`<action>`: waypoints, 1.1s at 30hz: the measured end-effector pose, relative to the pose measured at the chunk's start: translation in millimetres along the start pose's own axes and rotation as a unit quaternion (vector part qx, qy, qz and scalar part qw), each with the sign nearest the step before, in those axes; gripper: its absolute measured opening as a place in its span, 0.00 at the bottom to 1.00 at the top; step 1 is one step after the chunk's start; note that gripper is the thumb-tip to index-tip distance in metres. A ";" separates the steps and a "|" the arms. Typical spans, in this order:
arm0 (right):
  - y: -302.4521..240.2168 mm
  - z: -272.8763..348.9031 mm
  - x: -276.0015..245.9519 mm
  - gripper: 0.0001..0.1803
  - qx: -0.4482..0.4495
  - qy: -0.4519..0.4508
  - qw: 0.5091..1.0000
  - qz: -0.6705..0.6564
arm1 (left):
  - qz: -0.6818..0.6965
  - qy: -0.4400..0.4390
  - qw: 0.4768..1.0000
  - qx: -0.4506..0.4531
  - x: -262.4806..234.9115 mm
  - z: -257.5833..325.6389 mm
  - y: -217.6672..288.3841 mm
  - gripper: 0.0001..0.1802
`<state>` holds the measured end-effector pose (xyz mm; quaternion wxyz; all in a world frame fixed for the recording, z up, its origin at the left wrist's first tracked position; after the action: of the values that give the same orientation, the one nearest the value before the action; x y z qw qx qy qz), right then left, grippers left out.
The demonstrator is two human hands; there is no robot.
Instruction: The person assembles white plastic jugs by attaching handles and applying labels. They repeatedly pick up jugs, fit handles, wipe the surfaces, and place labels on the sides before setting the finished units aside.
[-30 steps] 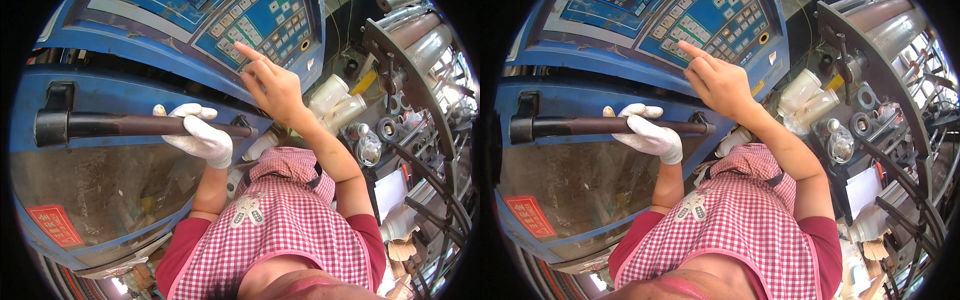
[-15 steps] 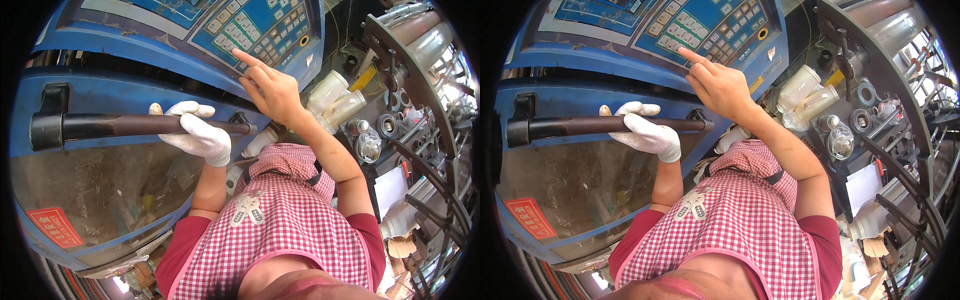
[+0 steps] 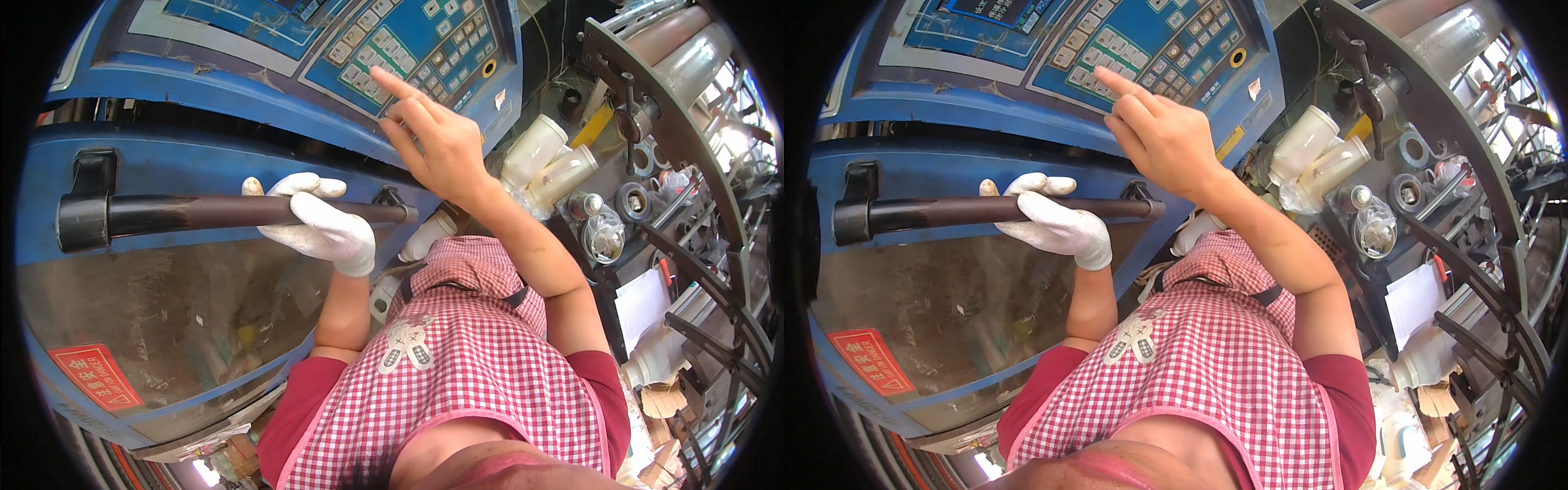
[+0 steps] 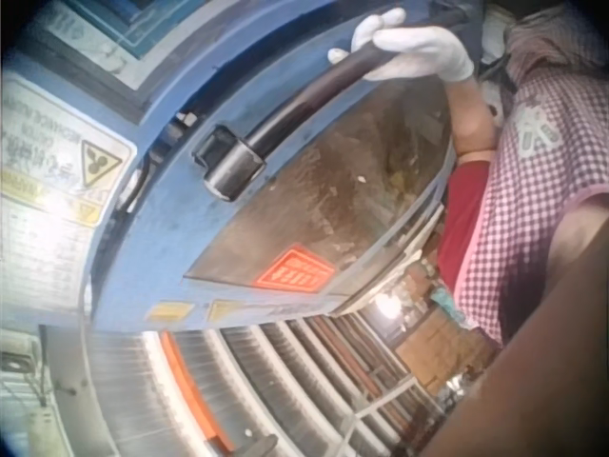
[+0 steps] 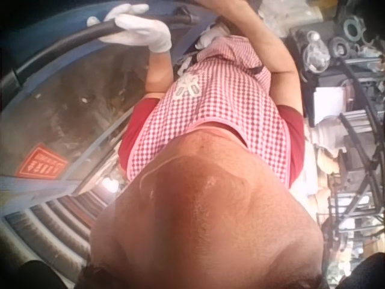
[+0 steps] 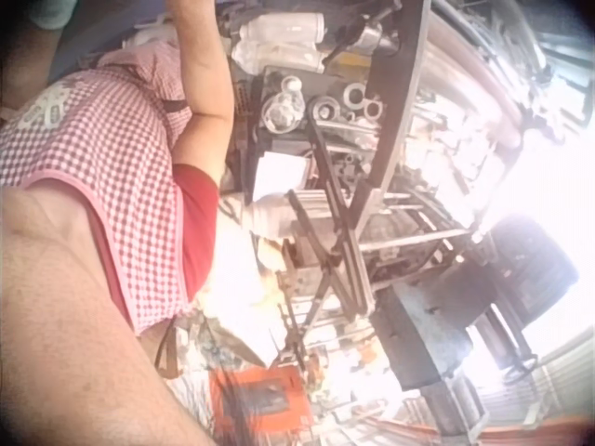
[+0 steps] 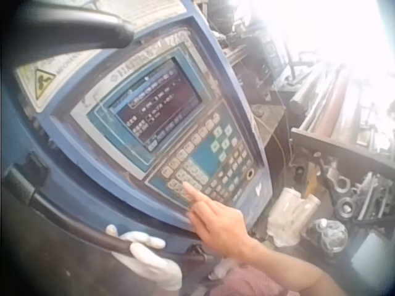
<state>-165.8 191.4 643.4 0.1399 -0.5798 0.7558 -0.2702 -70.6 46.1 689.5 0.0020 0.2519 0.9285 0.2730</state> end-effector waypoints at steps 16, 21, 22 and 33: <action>8.0 -6.2 0.7 0.06 0.014 0.011 1.000 0.024 | -0.001 0.007 1.000 0.010 -0.9 0.2 -0.8 0.32; 10.9 -1.0 7.0 0.07 0.014 -0.025 0.996 0.079 | -0.001 0.006 1.000 0.013 1.4 0.3 -0.1 0.32; 12.3 0.5 6.8 0.07 0.008 -0.030 0.995 0.097 | -0.001 0.003 1.000 0.014 3.0 0.2 0.4 0.32; 86.7 -44.9 -39.6 0.23 0.092 0.080 0.987 0.108 | 0.014 0.001 1.000 0.011 1.2 -2.4 -3.1 0.32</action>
<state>-247.3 255.8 626.4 0.1595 -0.4556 0.7951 -0.3672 -73.4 43.1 690.1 -0.0060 0.2645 0.9279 0.2626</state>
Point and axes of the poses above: each hand's wrist, its own z-axis away from the middle knuckle, its own x-axis out of the palm, y = z × x, the point moved 6 cm from there along -z, towards the middle knuckle, and after that the axes turned 12 degrees about y, right-handed, at the moved point
